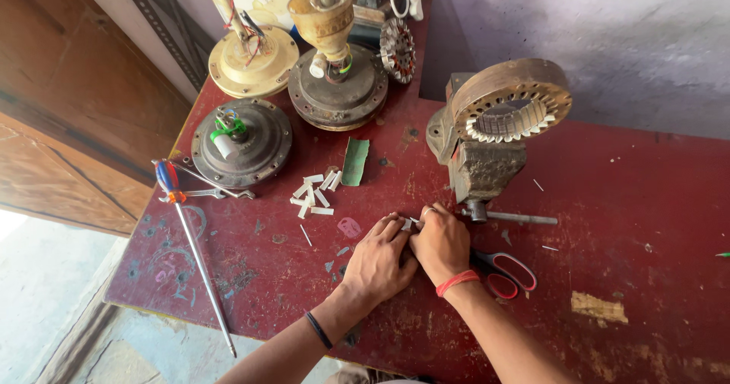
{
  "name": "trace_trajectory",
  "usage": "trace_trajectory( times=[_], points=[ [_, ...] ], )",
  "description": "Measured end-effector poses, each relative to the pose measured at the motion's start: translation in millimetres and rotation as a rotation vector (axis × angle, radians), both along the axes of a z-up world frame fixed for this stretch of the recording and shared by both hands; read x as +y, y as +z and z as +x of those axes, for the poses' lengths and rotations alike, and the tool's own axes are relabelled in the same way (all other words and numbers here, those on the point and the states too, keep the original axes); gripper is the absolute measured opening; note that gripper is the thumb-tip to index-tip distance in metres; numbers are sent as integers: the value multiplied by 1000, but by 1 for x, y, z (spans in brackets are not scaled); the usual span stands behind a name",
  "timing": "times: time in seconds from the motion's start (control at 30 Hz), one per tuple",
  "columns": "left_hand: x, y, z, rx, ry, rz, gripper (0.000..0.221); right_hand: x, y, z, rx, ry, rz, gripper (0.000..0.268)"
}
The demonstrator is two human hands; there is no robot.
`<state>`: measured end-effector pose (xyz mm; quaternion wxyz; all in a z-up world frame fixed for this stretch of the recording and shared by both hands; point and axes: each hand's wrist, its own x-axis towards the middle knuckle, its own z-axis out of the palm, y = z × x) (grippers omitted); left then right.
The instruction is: The person inserts small white plastic spacers into the slots of a motor stator held in a bench vise. They repeatedly pick up spacers, place them into the stator, and adjust the vise to access different sections. The stator remains clamped in the vise throughout the clip.
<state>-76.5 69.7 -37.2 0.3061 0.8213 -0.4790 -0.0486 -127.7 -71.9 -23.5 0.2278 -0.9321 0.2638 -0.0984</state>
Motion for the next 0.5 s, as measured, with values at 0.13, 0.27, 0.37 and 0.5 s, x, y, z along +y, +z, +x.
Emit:
trace_trajectory(
  times=[0.13,0.27,0.37,0.5],
  points=[
    [6,5,2,67,3,-54,56,-1,-2,-6,-80,31,-5,10],
    [11,10,2,87,-3,-113,63,4,-6,-22,-33,74,-51,16],
    [13,12,0,233,35,-121,72,8,-9,-31,-72,115,-174,21],
    [13,16,-1,271,62,-90,78,13,-9,-30,-164,123,-228,20]
  ],
)
